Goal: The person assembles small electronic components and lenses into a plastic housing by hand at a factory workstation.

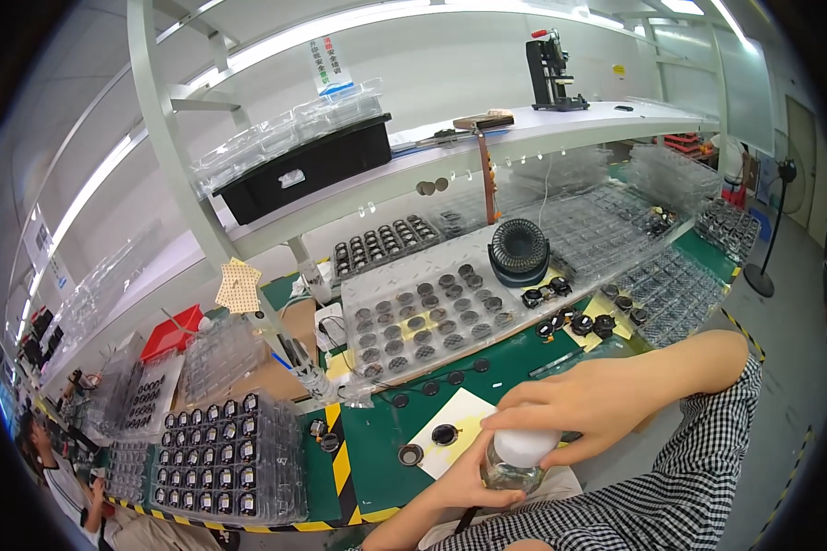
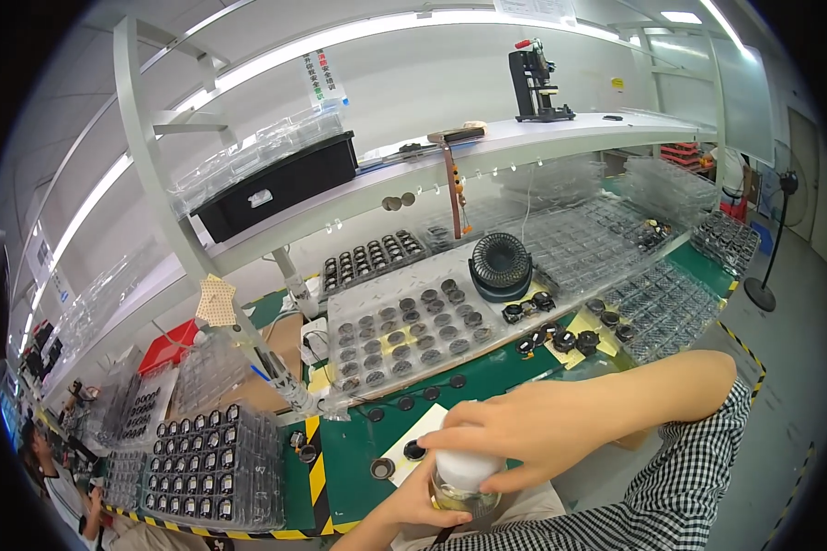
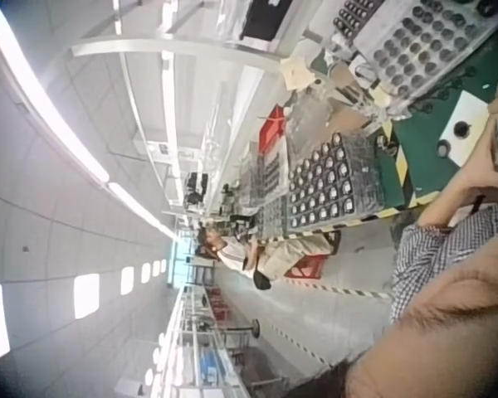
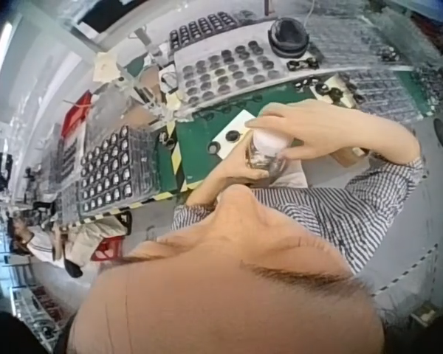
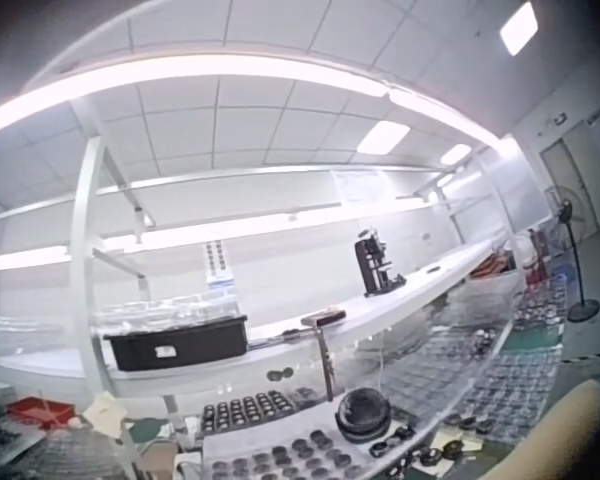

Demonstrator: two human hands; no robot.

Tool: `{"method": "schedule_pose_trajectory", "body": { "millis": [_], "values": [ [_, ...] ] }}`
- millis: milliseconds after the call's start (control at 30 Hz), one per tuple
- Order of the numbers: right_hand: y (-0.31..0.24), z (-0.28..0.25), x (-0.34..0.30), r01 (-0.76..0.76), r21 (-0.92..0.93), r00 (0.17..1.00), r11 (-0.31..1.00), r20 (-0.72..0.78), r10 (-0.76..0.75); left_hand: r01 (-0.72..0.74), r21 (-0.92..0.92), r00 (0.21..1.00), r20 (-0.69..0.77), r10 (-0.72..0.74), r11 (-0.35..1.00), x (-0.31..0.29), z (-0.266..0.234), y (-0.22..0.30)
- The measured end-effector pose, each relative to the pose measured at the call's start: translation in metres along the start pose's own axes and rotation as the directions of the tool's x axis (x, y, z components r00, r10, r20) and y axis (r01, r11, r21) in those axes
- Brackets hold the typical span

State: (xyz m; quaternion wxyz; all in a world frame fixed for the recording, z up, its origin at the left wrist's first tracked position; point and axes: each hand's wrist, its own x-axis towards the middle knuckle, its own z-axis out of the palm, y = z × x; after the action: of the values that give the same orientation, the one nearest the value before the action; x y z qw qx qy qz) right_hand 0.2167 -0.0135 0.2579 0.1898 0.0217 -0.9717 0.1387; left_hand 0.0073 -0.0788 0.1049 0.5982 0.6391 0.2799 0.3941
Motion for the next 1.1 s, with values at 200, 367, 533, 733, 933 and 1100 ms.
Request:
{"method": "schedule_pose_trajectory", "body": {
  "millis": [200, 367, 533, 733, 933, 1100],
  "values": [
    [-0.002, -0.011, -0.005, -0.105, -0.133, 0.994, 0.985, 0.021, 0.109, -0.020, 0.071, 0.999, -0.038, 0.022, 0.997, 0.005, 0.004, 0.004],
    [-0.017, -0.032, 0.008, -0.444, -0.273, 0.749, 0.853, 0.409, 0.521, -0.059, 0.048, 0.993, -0.096, 0.063, 0.997, 0.007, 0.008, 0.001],
    [0.002, -0.018, -0.016, -0.556, 0.030, 0.808, 0.830, 0.252, 0.532, -0.125, 0.110, 0.954, -0.260, 0.150, 0.986, 0.004, 0.006, 0.001],
    [0.028, 0.045, -0.036, -0.467, 0.476, 0.866, 0.745, 0.078, 0.493, -0.313, 0.604, 0.814, -0.227, 0.535, 0.733, 0.028, 0.004, 0.015],
    [0.042, 0.015, -0.042, -0.443, 0.525, 0.800, 0.726, -0.135, 0.585, -0.280, 0.773, 0.748, -0.196, 0.634, 0.570, 0.032, -0.016, 0.018],
    [0.087, -0.092, -0.022, -0.236, 0.559, 0.612, 0.795, -0.550, 0.568, 0.084, 0.942, 0.694, -0.289, 0.659, 0.325, -0.031, -0.053, -0.037]
  ]
}}
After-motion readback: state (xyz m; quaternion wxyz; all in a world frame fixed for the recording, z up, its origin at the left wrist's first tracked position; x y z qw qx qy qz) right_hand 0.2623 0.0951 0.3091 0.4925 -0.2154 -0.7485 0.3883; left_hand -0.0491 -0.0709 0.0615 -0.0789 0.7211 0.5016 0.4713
